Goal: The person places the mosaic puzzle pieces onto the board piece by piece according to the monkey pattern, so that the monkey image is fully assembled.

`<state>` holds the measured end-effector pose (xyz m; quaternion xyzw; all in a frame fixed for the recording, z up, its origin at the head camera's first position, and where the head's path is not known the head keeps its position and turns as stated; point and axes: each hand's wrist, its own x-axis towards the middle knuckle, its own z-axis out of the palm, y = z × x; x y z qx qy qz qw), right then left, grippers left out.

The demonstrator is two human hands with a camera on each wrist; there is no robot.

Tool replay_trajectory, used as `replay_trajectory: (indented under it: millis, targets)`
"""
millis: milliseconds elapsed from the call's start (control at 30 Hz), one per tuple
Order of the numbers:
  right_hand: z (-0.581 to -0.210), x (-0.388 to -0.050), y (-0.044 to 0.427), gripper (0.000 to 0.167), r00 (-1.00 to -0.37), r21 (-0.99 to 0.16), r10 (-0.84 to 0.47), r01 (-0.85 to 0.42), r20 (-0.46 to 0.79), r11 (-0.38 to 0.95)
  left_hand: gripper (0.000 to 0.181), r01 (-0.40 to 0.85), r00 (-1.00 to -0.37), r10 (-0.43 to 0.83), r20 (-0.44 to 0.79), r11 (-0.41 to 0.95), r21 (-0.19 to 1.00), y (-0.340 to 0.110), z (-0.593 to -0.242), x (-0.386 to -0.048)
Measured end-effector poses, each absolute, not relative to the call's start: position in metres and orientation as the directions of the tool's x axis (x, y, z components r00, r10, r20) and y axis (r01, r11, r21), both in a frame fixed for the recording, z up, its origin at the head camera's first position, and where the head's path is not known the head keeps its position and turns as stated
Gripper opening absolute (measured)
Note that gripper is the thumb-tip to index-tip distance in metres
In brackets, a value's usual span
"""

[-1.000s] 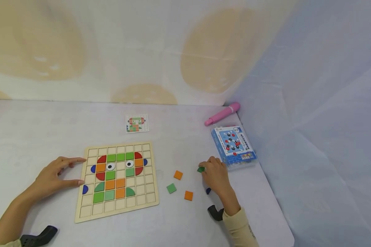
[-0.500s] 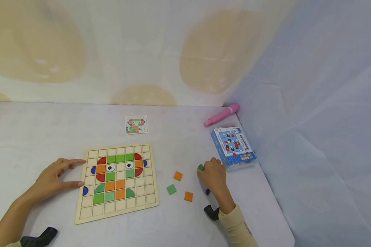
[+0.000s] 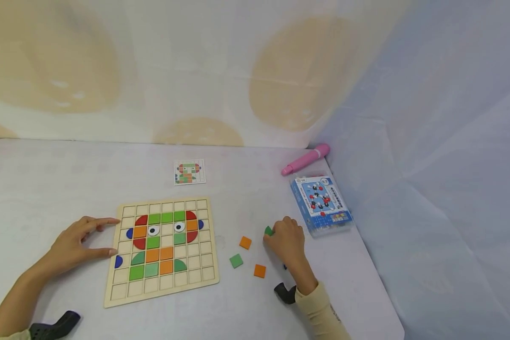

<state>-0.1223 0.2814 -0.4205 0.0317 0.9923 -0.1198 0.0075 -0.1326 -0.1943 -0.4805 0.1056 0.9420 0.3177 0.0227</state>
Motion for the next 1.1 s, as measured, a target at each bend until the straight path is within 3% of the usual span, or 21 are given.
replay_trajectory:
  millis: [333, 633, 1100]
  targets:
    - [-0.407, -0.105, 0.2, 0.022, -0.978, -0.209, -0.189, -0.205, 0.093, 0.956, 0.075, 0.174, -0.978, 0.21, 0.011, 0.776, 0.606, -0.194, -0.479, -0.132]
    - [-0.407, -0.082, 0.118, 0.022, -0.881, -0.223, -0.47, -0.468, 0.048, 0.855, 0.074, 0.183, -0.976, 0.218, 0.019, 0.769, 0.612, -0.195, -0.479, -0.133]
    - [-0.419, -0.064, 0.046, 0.019, -0.768, -0.156, -0.638, -0.624, -0.055, 0.765, 0.072, 0.2, -0.973, 0.225, 0.042, 0.745, 0.636, -0.197, -0.48, -0.132]
